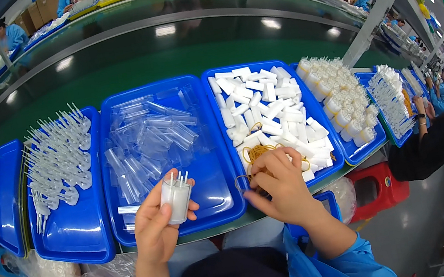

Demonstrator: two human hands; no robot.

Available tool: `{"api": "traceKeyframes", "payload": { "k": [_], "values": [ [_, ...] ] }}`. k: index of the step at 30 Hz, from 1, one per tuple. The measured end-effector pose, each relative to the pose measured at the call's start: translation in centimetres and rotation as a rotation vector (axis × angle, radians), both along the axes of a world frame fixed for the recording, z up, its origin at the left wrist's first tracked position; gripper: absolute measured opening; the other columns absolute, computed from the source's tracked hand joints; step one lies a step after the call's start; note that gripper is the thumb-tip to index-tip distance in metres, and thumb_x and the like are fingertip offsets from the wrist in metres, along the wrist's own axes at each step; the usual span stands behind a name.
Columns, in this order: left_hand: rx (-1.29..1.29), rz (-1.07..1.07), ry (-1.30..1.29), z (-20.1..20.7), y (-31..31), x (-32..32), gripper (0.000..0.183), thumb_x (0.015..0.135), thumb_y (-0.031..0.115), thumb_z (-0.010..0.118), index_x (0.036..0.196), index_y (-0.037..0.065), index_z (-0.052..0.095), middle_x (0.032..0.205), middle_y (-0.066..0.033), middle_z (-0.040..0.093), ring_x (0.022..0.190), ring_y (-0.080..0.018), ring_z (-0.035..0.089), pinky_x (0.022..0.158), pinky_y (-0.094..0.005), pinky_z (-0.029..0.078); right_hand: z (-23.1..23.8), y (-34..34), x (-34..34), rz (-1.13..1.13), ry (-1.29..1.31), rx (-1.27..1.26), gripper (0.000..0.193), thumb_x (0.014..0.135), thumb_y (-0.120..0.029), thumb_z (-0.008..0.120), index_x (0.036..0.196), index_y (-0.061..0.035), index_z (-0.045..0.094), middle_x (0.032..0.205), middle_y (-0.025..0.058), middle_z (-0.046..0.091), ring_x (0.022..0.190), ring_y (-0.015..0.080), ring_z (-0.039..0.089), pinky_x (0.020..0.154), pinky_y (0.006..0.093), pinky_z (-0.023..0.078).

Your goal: The person assembles medical supplies by inserting white plastic components into clear plastic tubes. They pick up the white parts and tubes from blue bins, fit them together, and place the assembled units into a tray. The process is repetitive and involves handling small components with both hands.

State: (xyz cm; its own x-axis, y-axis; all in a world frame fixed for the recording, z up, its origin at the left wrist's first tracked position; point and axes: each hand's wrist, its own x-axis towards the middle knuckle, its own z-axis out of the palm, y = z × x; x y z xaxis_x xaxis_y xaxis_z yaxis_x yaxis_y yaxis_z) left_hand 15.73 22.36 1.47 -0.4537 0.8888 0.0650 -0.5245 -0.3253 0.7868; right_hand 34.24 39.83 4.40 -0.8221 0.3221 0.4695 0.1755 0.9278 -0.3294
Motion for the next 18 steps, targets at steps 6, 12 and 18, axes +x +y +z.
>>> {"api": "traceKeyframes", "payload": {
  "k": [6, 12, 18],
  "values": [
    [-0.059, 0.043, 0.04, 0.0, 0.1, 0.2, 0.069, 0.093, 0.031, 0.06, 0.143, -0.01, 0.034, 0.129, -0.0266, 0.054, 0.091, -0.0254, 0.065, 0.07, -0.0296, 0.053, 0.1, 2.3, 0.0, -0.091, 0.322, -0.51, 0.007, 0.08, -0.003, 0.068, 0.078, -0.0032, 0.062, 0.099, 0.0083, 0.057, 0.088, 0.0192, 0.057, 0.087, 0.0329, 0.04],
    [-0.026, -0.144, 0.049, 1.0, 0.3, 1.0, 0.069, 0.095, 0.036, 0.058, 0.139, -0.012, 0.039, 0.129, -0.0214, 0.053, 0.088, -0.0255, 0.064, 0.067, -0.0295, 0.052, 1.3, 2.9, 0.1, 0.154, 0.58, -1.506, 0.013, 0.097, -0.011, 0.054, 0.09, -0.0012, 0.058, 0.09, 0.0087, 0.057, 0.081, 0.0198, 0.066, 0.082, 0.0309, 0.051],
    [-0.086, -0.155, 0.091, 1.0, 0.7, 1.5, 0.059, 0.099, 0.031, 0.049, 0.137, -0.014, 0.041, 0.109, -0.0154, 0.053, 0.088, -0.0255, 0.063, 0.068, -0.0309, 0.05, 1.7, 3.0, 0.6, 0.439, 0.522, -1.702, 0.02, 0.101, -0.019, 0.049, 0.095, -0.0028, 0.059, 0.1, 0.0171, 0.066, 0.101, 0.027, 0.067, 0.089, 0.0354, 0.048]
  ]
}}
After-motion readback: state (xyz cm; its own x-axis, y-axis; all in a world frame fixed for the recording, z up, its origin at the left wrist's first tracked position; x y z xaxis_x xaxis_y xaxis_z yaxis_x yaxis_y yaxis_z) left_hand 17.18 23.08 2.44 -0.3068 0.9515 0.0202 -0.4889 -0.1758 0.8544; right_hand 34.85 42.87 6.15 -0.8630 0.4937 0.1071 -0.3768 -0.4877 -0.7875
